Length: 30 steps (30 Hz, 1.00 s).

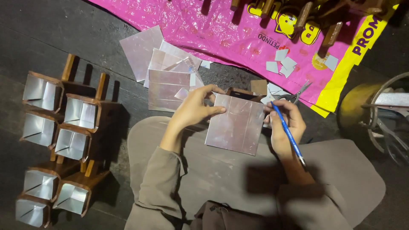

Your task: Cutting and fitting reflective paper liners into small wooden box frames.

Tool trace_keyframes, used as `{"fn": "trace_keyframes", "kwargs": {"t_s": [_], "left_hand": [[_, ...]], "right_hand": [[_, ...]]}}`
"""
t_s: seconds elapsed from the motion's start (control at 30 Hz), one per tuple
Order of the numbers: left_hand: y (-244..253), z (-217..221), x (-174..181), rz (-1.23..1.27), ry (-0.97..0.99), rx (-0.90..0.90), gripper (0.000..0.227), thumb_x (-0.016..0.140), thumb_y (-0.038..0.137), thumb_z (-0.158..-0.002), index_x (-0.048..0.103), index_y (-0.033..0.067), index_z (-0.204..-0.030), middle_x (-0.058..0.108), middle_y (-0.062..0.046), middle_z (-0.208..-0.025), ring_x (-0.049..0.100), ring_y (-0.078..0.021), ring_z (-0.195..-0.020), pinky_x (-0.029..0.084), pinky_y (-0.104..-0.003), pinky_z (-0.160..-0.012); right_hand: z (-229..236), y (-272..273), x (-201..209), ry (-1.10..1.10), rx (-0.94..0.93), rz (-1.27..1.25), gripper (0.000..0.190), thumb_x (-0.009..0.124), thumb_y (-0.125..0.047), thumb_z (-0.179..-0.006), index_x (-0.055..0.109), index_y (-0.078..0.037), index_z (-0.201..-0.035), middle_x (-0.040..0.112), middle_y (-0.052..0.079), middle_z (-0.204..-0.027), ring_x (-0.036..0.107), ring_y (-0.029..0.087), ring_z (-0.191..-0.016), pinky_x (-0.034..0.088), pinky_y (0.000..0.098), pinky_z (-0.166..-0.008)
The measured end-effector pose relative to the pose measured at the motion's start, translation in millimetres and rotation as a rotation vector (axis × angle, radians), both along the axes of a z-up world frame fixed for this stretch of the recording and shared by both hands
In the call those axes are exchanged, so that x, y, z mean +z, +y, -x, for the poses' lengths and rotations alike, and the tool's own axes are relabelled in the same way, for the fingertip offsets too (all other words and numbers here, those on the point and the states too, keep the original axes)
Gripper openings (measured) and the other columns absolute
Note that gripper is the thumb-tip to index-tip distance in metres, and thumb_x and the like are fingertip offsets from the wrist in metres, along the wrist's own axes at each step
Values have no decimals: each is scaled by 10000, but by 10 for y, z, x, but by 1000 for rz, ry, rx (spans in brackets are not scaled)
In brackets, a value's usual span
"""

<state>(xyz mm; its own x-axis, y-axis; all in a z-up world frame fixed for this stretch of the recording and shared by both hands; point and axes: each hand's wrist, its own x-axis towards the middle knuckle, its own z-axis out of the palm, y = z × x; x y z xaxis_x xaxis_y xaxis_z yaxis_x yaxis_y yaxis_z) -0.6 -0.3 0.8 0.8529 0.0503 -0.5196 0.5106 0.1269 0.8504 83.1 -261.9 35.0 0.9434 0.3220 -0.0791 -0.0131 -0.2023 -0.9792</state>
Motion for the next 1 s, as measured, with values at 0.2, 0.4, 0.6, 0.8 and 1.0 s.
{"fn": "trace_keyframes", "kwargs": {"t_s": [0.2,0.4,0.6,0.8,1.0], "left_hand": [[-19,-41,61,-73,-11,-22,505,895,165,-754,689,74,-1206,623,-86,-834,671,-169,-499,564,-275,-435],[-33,-33,148,-81,-27,14,468,883,128,-768,689,32,-1182,570,-80,-831,659,-164,-490,552,-270,-440],[-29,-31,146,-73,-27,19,468,879,119,-774,688,9,-1187,561,-86,-837,654,-167,-480,546,-272,-434],[-28,-38,74,-76,-44,13,457,880,114,-772,690,-8,-1170,586,-115,-837,662,-179,-474,542,-270,-426],[-25,-47,42,-55,-55,13,463,877,101,-764,684,-14,-1169,591,-130,-846,663,-188,-471,549,-286,-420]], "right_hand": [[25,3,-56,15,-10,133,30,665,4,-981,675,19,-1006,710,159,-846,691,159,-767,580,261,-630],[-18,21,16,-64,80,240,75,771,30,-900,721,-4,-946,710,149,-857,666,171,-769,564,269,-669],[-22,118,136,-122,96,268,107,785,53,-870,723,-16,-924,709,135,-863,642,160,-795,554,294,-698],[-108,137,138,-224,143,271,110,805,71,-859,717,6,-872,705,155,-841,670,230,-782,548,323,-703],[-133,195,168,-309,195,300,114,802,66,-850,715,-8,-856,714,146,-847,692,286,-792,532,353,-707]]}}
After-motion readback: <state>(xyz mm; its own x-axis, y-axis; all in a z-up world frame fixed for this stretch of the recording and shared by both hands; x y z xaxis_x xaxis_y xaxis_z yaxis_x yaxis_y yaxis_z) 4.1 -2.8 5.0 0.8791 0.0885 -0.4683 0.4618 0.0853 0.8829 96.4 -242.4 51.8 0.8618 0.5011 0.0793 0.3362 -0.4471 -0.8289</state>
